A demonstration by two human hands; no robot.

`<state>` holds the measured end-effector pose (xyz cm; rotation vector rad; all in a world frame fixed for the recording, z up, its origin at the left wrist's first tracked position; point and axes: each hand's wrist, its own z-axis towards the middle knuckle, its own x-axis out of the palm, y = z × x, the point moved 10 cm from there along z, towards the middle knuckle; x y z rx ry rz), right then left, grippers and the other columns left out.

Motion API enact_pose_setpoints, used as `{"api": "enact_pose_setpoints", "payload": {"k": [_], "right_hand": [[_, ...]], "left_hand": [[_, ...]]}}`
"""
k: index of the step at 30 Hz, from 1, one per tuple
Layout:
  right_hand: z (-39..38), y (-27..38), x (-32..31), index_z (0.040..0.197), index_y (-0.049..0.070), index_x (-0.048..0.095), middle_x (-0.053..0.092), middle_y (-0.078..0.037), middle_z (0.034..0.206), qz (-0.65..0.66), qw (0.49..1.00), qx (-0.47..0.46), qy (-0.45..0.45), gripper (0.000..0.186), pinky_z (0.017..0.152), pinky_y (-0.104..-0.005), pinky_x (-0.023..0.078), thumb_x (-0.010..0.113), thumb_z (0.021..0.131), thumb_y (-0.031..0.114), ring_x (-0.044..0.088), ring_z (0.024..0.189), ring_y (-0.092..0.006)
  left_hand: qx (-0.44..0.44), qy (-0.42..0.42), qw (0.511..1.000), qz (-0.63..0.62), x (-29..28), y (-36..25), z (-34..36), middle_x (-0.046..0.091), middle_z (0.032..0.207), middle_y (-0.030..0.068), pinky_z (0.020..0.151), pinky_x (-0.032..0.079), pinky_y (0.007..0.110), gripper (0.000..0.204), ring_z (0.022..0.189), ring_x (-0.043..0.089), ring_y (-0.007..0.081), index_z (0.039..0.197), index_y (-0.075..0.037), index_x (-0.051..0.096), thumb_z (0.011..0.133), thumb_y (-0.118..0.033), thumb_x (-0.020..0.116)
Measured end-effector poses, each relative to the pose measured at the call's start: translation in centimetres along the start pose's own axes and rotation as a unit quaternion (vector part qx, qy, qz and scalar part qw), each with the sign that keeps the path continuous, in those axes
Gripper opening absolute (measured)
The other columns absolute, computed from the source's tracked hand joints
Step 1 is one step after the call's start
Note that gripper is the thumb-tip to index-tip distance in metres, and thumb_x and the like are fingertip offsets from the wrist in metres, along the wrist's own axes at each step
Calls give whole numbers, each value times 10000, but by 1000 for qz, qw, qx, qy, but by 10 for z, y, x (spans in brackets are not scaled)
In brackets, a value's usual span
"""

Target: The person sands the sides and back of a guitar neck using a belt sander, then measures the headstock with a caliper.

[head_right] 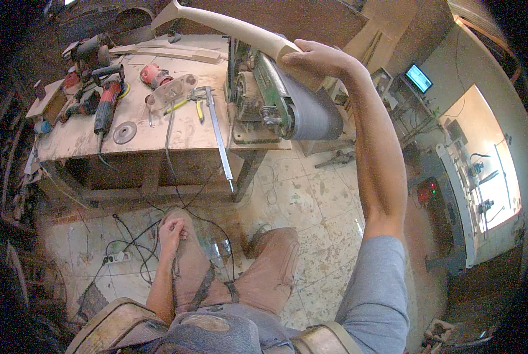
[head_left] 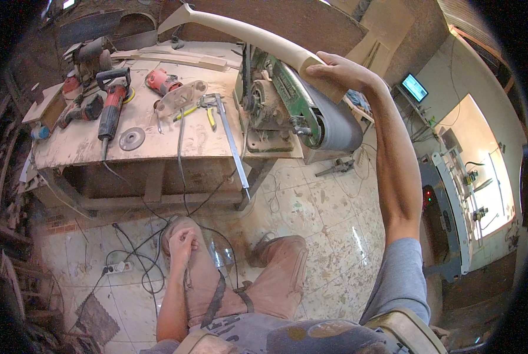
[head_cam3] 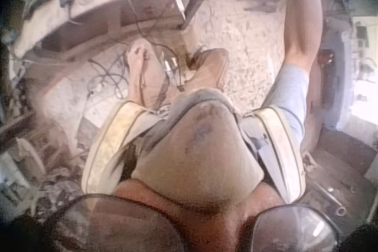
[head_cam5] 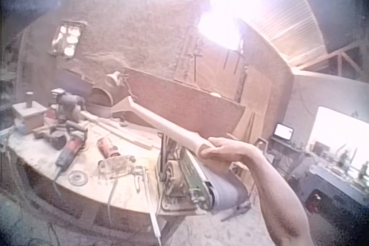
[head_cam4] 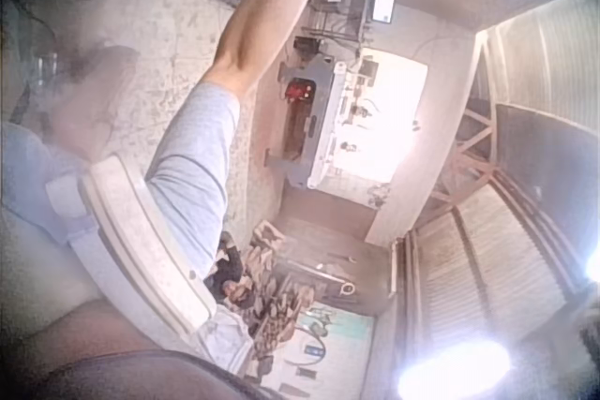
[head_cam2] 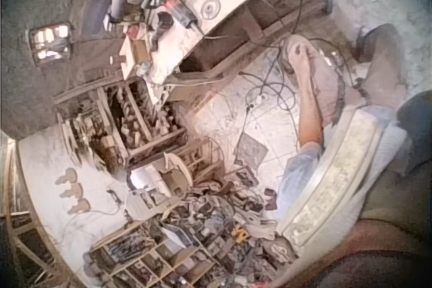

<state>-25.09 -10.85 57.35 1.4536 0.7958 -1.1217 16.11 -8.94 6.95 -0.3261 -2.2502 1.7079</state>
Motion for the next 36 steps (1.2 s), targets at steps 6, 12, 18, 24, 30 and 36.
{"api": "enact_pose_setpoints", "payload": {"k": [6, 12, 18, 24, 30, 36], "right_hand": [[-4, 5, 0, 1313, 87, 562, 664, -126, 1137, 0, 1000, 1, 7, 644, 930, -372, 488, 656, 901, 573, 631, 1042, -213], [-6, 6, 1, 1316, 89, 563, 666, -129, 1136, -17, 1000, 6, 9, 642, 932, -380, 494, 657, 900, 569, 636, 1044, -223], [-4, 4, 1, 1305, 93, 569, 664, -128, 1136, -28, 1000, -1, 14, 634, 924, -382, 493, 660, 896, 569, 635, 1035, -222], [-15, 6, -2, 1299, 100, 574, 659, -128, 1141, -11, 1000, 6, 5, 631, 938, -394, 481, 666, 886, 568, 624, 1054, -224], [-7, -2, -7, 1296, 89, 575, 658, -128, 1146, -15, 1000, -3, -4, 625, 945, -387, 475, 668, 885, 551, 618, 1063, -225], [-4, 6, 0, 1269, 68, 583, 656, -125, 1127, -5, 1000, -13, -1, 595, 920, -369, 478, 656, 890, 520, 619, 1039, -219]], "left_hand": [[-16, -5, 1000, 6, -1, 4, 1, 678, 827, 63, 567, 518, 236, 240, 638, 643, 115, 1099, 25, 682, 985, -183, 639], [-22, -7, 1000, 3, -1, 4, 1, 675, 827, 61, 566, 517, 234, 253, 637, 642, 113, 1112, 24, 681, 985, -191, 641], [-6, -8, 1000, 0, -3, 5, 3, 671, 822, 56, 564, 518, 233, 267, 631, 637, 110, 1120, 23, 682, 983, -203, 649], [-13, -10, 1000, -16, -5, 6, 2, 673, 827, 56, 561, 518, 233, 262, 628, 635, 109, 1102, 29, 680, 984, -202, 648], [-11, -9, 1000, -15, -5, 8, 4, 675, 814, 55, 559, 521, 241, 245, 619, 639, 113, 1081, 18, 686, 982, -204, 656], [-14, 2, 1000, -3, 1, -3, 1, 677, 813, 53, 559, 519, 231, 242, 618, 637, 108, 1084, 21, 686, 982, -197, 659]]}}
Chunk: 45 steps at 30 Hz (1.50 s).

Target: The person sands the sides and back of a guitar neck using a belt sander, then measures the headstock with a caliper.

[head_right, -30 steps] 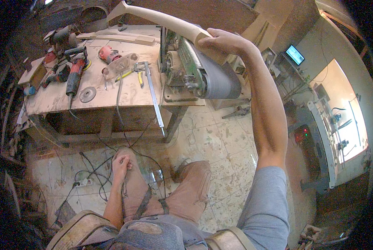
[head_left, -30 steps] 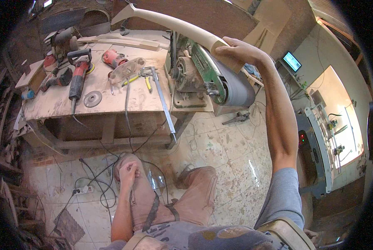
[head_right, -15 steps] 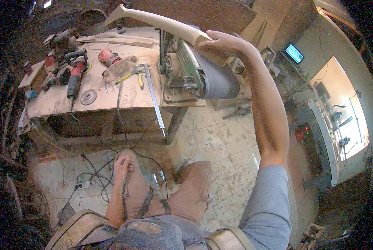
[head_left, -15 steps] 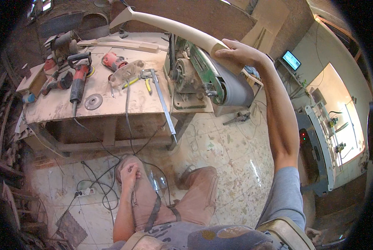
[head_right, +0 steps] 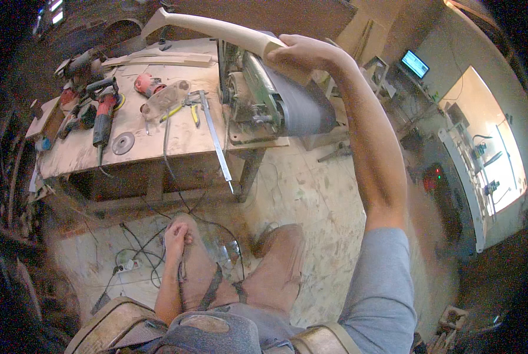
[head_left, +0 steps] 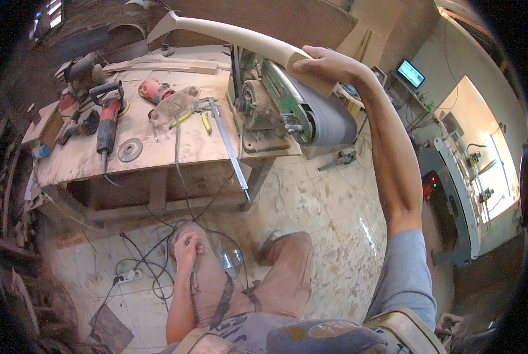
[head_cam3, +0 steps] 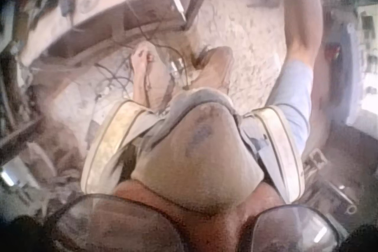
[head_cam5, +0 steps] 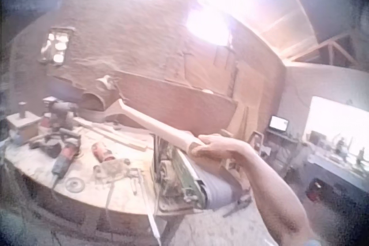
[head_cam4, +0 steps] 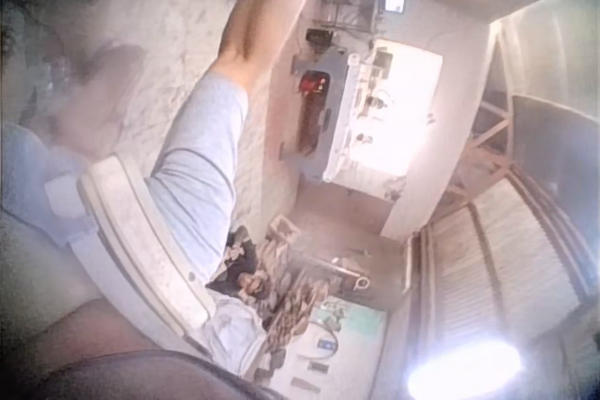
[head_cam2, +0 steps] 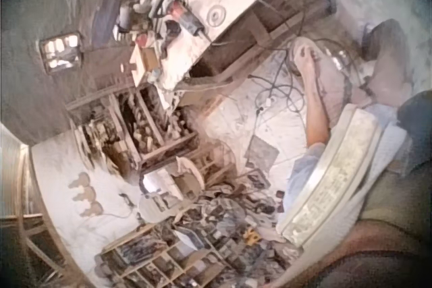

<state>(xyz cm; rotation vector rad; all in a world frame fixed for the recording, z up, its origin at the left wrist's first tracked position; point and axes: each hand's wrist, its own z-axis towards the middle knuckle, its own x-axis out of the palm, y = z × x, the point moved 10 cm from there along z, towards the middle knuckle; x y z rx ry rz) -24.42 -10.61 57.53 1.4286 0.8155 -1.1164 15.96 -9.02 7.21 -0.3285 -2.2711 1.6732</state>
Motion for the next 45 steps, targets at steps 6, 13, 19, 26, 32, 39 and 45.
{"api": "enact_pose_setpoints", "payload": {"k": [6, 13, 19, 26, 32, 39, 45], "right_hand": [[10, 16, 6, 1253, 50, 581, 656, -115, 1074, 3, 1000, 6, -3, 568, 881, -366, 496, 645, 892, 484, 631, 978, -215], [21, 13, 6, 1234, 38, 623, 707, -107, 1017, 15, 999, 0, -35, 527, 795, -363, 539, 655, 854, 401, 680, 885, -200], [15, 19, 10, 1236, 49, 604, 681, -114, 1059, 1, 1000, 15, -15, 515, 855, -356, 512, 648, 884, 423, 652, 952, -207], [15, 6, 6, 1246, 56, 588, 665, -118, 1090, 7, 1000, 19, -7, 538, 884, -352, 496, 653, 895, 459, 638, 983, -211], [12, 7, 7, 1263, 49, 576, 657, -124, 1108, 21, 1000, 13, 11, 569, 892, -369, 500, 655, 894, 476, 635, 1003, -221], [7, 7, 7, 1282, 62, 574, 657, -141, 1121, 35, 999, 16, 4, 589, 917, -389, 496, 655, 892, 495, 637, 1024, -238], [8, 5, 5, 1277, 68, 578, 664, -125, 1107, 15, 1000, 23, 1, 567, 912, -377, 495, 649, 904, 490, 636, 1015, -225]], "left_hand": [[3, 0, 1000, 5, -4, 8, 4, 677, 811, 55, 558, 510, 228, 260, 615, 633, 105, 1104, 25, 683, 988, -205, 650], [-7, 7, 1000, 1, 0, -1, 0, 675, 802, 57, 561, 504, 227, 262, 619, 628, 103, 1108, 32, 679, 990, -200, 644], [-10, 8, 1000, 11, 0, 4, 2, 681, 817, 61, 559, 507, 241, 253, 623, 634, 114, 1106, 24, 680, 986, -196, 645], [-8, 9, 1000, 4, 0, 9, 5, 681, 825, 56, 560, 512, 242, 252, 625, 639, 117, 1101, 20, 684, 984, -200, 647], [2, 11, 1000, 8, 2, 4, 4, 674, 813, 55, 563, 518, 245, 224, 614, 629, 115, 1081, 9, 687, 986, -189, 646], [-2, 9, 1000, 9, 0, 7, 5, 672, 816, 51, 562, 518, 242, 221, 624, 630, 110, 1088, 2, 686, 989, -192, 645], [-5, 8, 1000, 7, 0, 7, 4, 675, 833, 55, 564, 522, 243, 241, 626, 632, 110, 1107, 4, 684, 990, -204, 647]]}}
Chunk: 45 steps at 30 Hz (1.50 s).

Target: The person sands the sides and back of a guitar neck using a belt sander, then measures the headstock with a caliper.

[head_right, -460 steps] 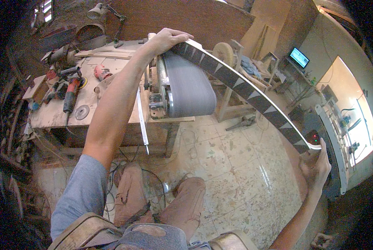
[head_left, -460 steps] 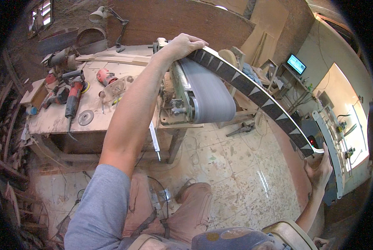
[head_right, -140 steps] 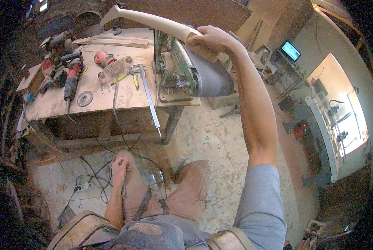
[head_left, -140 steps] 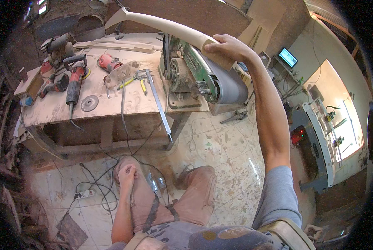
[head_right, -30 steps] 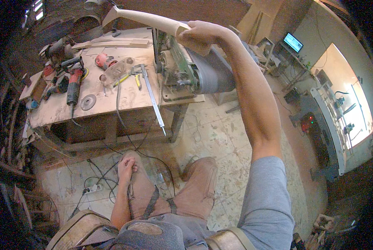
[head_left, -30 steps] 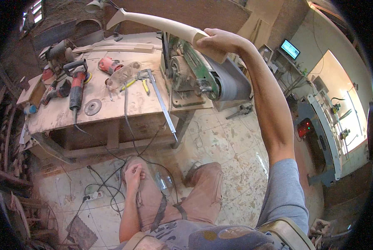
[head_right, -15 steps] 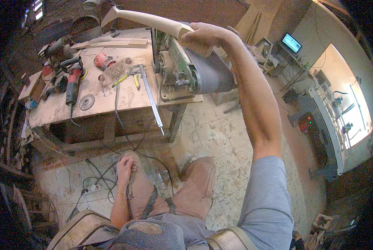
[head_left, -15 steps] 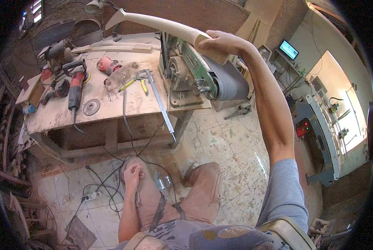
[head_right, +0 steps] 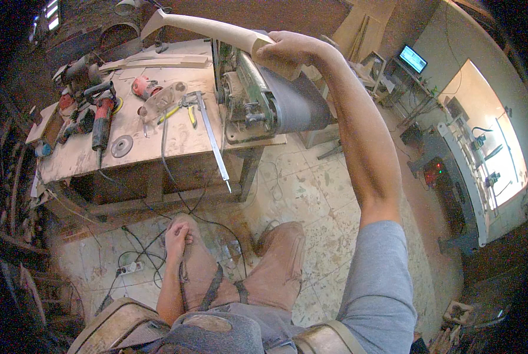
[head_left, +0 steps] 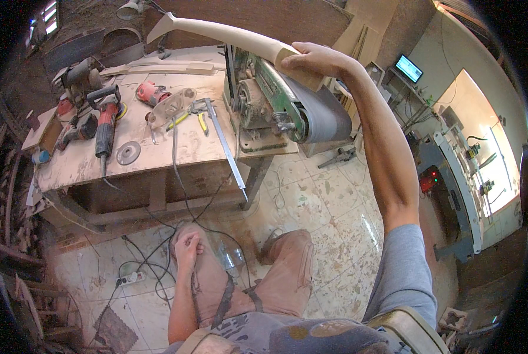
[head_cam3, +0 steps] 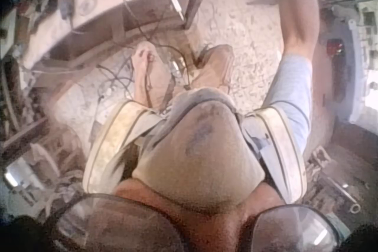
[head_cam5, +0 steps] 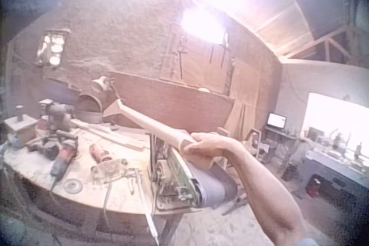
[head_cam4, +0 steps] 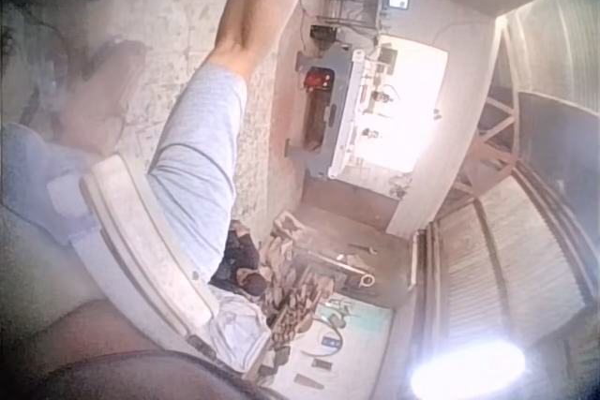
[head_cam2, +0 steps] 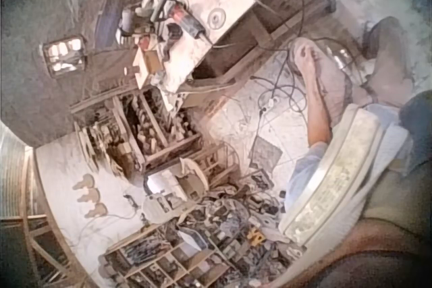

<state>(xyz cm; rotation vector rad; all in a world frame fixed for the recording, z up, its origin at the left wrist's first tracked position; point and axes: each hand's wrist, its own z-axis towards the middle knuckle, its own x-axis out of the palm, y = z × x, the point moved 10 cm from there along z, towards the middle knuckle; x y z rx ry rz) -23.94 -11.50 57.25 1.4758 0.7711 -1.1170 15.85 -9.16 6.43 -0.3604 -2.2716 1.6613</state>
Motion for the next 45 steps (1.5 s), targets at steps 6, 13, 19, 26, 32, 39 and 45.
{"api": "enact_pose_setpoints", "payload": {"k": [6, 13, 19, 26, 32, 39, 45], "right_hand": [[-2, -4, -3, 1263, 69, 587, 667, -118, 1101, -14, 1000, -9, -7, 580, 906, -372, 494, 655, 901, 517, 635, 1009, -216], [-1, -10, -4, 1252, 79, 589, 667, -116, 1097, -42, 999, -16, -9, 573, 898, -377, 501, 660, 897, 523, 640, 1004, -219], [-8, -6, -3, 1248, 81, 585, 667, -109, 1087, -10, 1000, 1, -3, 561, 873, -357, 510, 666, 896, 509, 637, 993, -205], [-9, -3, -5, 1228, 71, 594, 667, -101, 1076, -22, 1000, -3, -9, 549, 877, -357, 507, 668, 898, 504, 638, 970, -206], [-16, -13, -8, 1259, 80, 592, 650, -118, 1131, -11, 1000, -13, -8, 608, 934, -367, 473, 666, 889, 557, 609, 1060, -210], [-15, -17, -7, 1313, 91, 566, 650, -108, 1146, -1, 1000, -23, 13, 659, 946, -364, 470, 671, 881, 577, 603, 1075, -202], [-3, -9, 0, 1312, 83, 568, 657, -106, 1138, 8, 999, -32, 27, 646, 916, -361, 493, 678, 883, 553, 619, 1033, -194]], "left_hand": [[0, -2, 1000, 18, 3, -4, -1, 683, 842, 63, 564, 528, 246, 259, 623, 640, 114, 1120, 11, 683, 989, -209, 643], [-2, -13, 1000, 18, -1, 2, 2, 684, 831, 67, 549, 531, 248, 248, 614, 643, 116, 1114, 12, 686, 983, -194, 648], [-5, -9, 1000, 3, -2, 4, 2, 682, 831, 68, 547, 531, 246, 246, 615, 643, 116, 1119, 10, 685, 981, -191, 650], [-5, -5, 1000, -3, -1, 3, 1, 684, 839, 64, 558, 534, 242, 260, 622, 645, 113, 1128, 20, 677, 985, -195, 646], [-8, -9, 1000, -12, -2, 0, -3, 680, 836, 57, 559, 527, 238, 258, 624, 640, 106, 1117, 31, 673, 985, -189, 639], [0, 7, 1000, -18, 3, 2, 1, 657, 824, 39, 560, 515, 237, 277, 621, 630, 105, 1107, 41, 671, 982, -204, 646], [6, 2, 1000, -24, -2, -3, -2, 667, 837, 42, 568, 518, 237, 288, 633, 632, 104, 1110, 31, 675, 979, -224, 651]]}}
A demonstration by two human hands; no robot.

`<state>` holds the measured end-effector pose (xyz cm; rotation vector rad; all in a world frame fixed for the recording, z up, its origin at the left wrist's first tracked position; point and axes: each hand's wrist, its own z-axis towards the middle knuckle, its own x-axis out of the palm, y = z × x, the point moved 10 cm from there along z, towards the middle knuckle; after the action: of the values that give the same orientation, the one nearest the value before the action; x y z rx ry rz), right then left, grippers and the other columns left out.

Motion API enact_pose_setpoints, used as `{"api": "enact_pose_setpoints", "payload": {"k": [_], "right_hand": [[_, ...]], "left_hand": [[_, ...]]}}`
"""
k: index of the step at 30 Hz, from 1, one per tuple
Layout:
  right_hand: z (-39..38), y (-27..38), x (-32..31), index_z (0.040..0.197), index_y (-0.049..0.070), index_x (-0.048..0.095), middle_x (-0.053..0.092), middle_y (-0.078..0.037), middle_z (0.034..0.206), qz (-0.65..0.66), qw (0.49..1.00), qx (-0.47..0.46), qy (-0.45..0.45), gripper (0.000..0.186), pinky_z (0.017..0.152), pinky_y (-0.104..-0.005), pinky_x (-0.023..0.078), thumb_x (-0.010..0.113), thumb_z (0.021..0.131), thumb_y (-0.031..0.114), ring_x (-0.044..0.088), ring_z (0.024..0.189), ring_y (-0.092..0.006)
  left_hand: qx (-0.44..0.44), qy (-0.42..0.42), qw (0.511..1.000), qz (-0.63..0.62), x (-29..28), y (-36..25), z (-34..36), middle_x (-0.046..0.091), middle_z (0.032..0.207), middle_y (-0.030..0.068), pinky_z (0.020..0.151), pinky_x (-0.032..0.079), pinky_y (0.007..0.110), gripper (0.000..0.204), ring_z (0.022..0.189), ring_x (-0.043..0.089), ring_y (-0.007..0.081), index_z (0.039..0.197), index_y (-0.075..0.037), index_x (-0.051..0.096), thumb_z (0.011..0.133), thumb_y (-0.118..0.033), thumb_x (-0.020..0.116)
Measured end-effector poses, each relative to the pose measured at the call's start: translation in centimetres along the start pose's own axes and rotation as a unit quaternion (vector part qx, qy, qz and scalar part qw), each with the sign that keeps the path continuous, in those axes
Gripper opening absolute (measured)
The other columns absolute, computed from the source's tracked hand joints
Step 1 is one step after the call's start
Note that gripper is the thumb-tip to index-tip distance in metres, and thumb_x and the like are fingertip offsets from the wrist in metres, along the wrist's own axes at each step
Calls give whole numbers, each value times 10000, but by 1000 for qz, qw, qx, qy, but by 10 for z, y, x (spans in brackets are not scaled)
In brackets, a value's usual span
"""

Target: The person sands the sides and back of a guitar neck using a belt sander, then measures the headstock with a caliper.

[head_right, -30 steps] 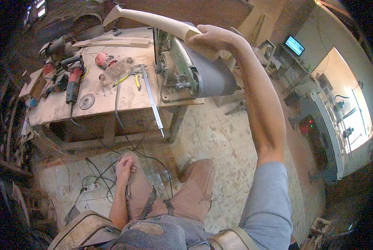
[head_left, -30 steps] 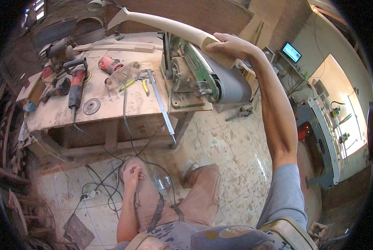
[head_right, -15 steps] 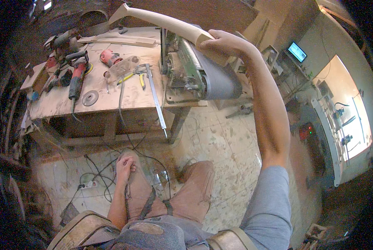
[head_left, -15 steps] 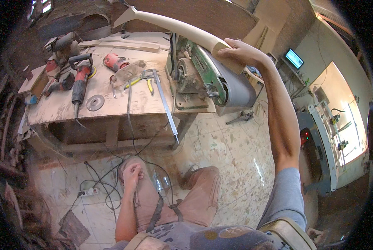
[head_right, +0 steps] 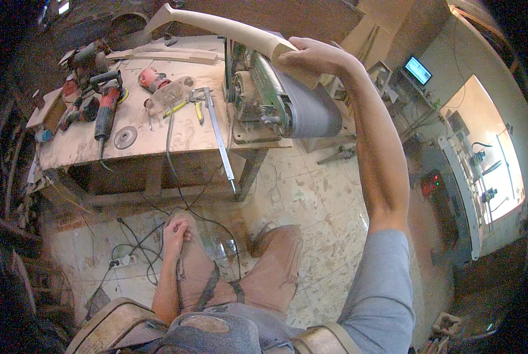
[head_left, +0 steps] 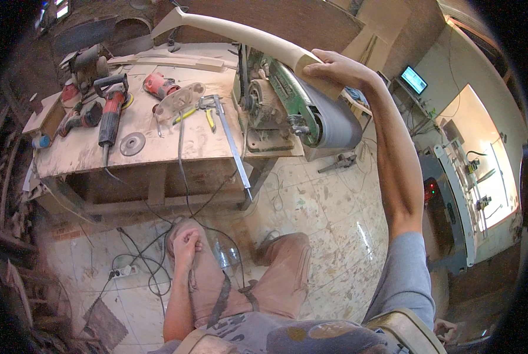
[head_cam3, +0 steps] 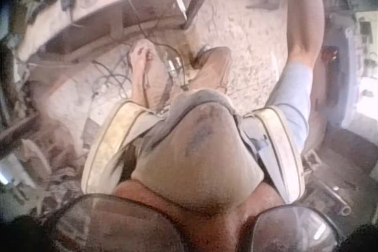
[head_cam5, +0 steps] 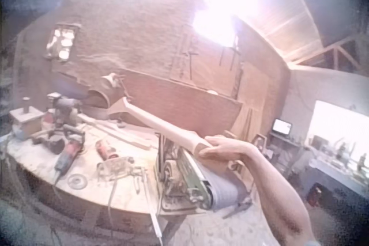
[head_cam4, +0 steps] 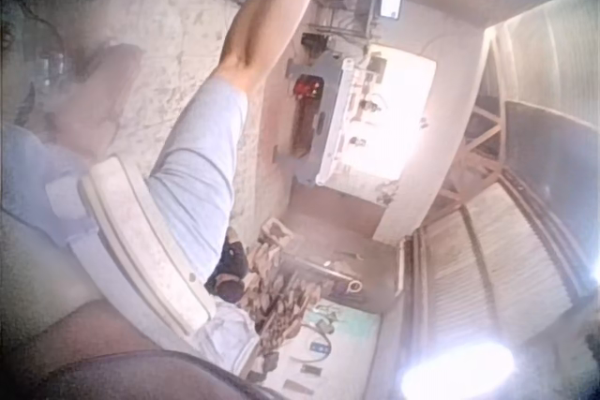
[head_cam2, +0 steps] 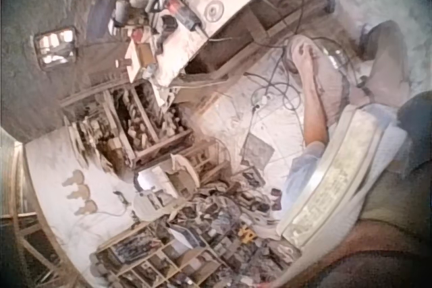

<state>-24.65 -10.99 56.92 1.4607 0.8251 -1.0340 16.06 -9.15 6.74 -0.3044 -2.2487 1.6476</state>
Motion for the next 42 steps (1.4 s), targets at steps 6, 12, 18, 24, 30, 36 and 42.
{"api": "enact_pose_setpoints", "payload": {"k": [6, 12, 18, 24, 30, 36, 42], "right_hand": [[-8, 8, 0, 1306, 72, 571, 657, -115, 1136, -7, 1000, 6, -3, 636, 908, -361, 497, 681, 882, 533, 624, 1025, -206], [-9, 6, -1, 1306, 76, 575, 650, -125, 1140, -2, 1000, 13, -4, 653, 907, -380, 493, 687, 869, 547, 619, 1036, -224], [-22, 13, -2, 1311, 97, 576, 537, -154, 1257, -18, 999, 43, 1, 674, 995, -450, 435, 687, 852, 578, 533, 1177, -283], [-19, 5, -3, 1308, 108, 582, 521, -155, 1262, -14, 1000, 27, 7, 676, 1007, -436, 424, 698, 835, 577, 514, 1192, -282], [-13, 17, -1, 1276, 94, 609, 634, -134, 1138, 7, 1000, 15, -2, 603, 942, -383, 458, 716, 844, 500, 599, 1057, -231], [-15, 58, -11, 1092, 27, 699, 693, -73, 949, 14, 999, -13, -50, 479, 776, -325, 504, 729, 842, 434, 649, 868, -169], [-94, 114, 14, 1070, -38, 691, 709, -98, 895, 411, 910, -30, -49, 491, 633, -245, 535, 709, 889, 418, 678, 727, -114]], "left_hand": [[-9, 1, 1000, 8, 4, 0, 0, 680, 848, 53, 564, 519, 230, 258, 636, 643, 111, 1119, 23, 678, 977, -191, 649], [-11, -8, 1000, -2, -1, 6, 3, 682, 835, 54, 544, 520, 231, 233, 618, 649, 116, 1110, 17, 682, 966, -164, 656], [-2, -1, 1000, 2, 0, 3, 2, 678, 840, 56, 560, 531, 240, 248, 637, 648, 115, 1124, 17, 678, 970, -176, 655], [-2, -2, 1000, -3, -1, 5, 2, 674, 843, 58, 561, 533, 245, 243, 639, 643, 115, 1132, 10, 677, 969, -169, 655], [-9, -10, 1000, -15, -2, 5, 2, 673, 851, 56, 546, 530, 240, 223, 625, 638, 116, 1107, 11, 677, 967, -162, 655], [92, -10, 995, -27, 4, -83, 14, 671, 861, 56, 593, 544, 258, 280, 649, 638, 126, 1111, 10, 680, 975, -234, 663], [292, 127, 920, -229, 72, -340, 14, 608, 1308, 184, 1041, 476, 425, 647, 1221, 591, 271, 1418, 18, 465, 1027, -496, 504]]}}
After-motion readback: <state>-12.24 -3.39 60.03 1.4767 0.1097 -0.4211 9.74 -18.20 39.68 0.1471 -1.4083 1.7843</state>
